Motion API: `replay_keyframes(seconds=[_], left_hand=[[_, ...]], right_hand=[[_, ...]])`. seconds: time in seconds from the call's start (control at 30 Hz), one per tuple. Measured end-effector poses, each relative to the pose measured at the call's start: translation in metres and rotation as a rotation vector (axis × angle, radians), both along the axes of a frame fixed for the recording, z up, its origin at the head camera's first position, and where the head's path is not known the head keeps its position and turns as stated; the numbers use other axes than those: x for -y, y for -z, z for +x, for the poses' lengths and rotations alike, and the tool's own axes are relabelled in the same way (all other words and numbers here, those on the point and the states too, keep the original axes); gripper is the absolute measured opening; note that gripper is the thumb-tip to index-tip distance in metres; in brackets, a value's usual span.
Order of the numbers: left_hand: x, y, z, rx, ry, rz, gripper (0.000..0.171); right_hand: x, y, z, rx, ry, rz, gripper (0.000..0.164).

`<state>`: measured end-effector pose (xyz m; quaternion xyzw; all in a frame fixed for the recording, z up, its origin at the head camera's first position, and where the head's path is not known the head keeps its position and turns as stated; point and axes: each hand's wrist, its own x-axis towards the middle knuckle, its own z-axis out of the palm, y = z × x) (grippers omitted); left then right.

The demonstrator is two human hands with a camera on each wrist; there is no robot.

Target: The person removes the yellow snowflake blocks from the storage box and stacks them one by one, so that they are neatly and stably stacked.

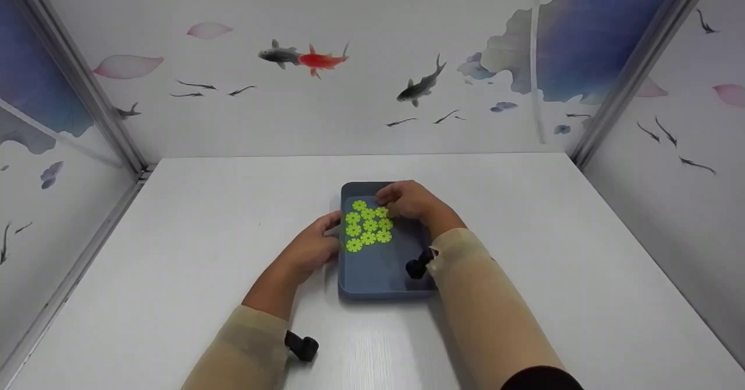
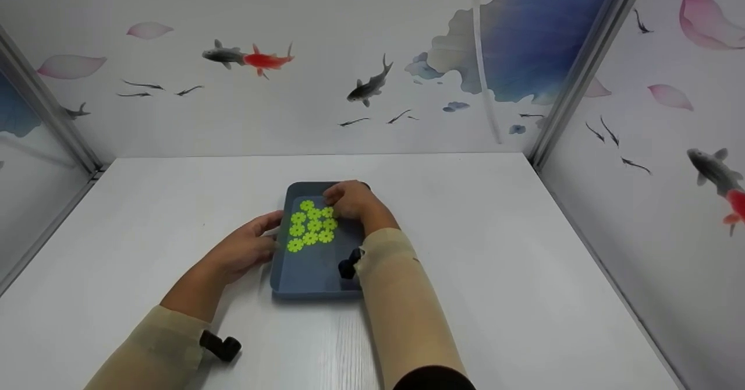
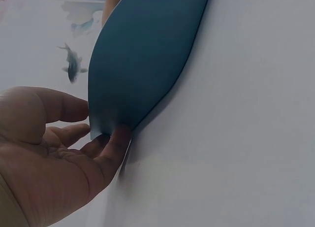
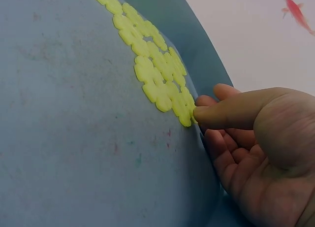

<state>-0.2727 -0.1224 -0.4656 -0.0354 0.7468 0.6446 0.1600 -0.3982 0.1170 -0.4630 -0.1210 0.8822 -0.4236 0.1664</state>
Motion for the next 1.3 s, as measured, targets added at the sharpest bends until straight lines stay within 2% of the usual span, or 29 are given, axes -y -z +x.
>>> replay_keyframes(seconds=[0.57, 1.1, 1.3], left_hand=[[0.0012, 0.0062, 0.0001, -0.005, 0.005, 0.007, 0.079], [0.0019, 0.0054, -0.0003, -0.019, 0.009, 0.023, 0.079], [0.0014, 0.0033, -0.0006, -0.019, 0.016, 0.012, 0.08]], right_hand=[[0.0027, 0.005, 0.0024, -0.045, 0.025, 0.087, 0.043], [0.0022, 0.0016, 0.0027, -0.068, 0.02, 0.117, 0.039], [0.0031, 0.0019, 0.0014, -0.109, 0.031, 0.146, 0.033]])
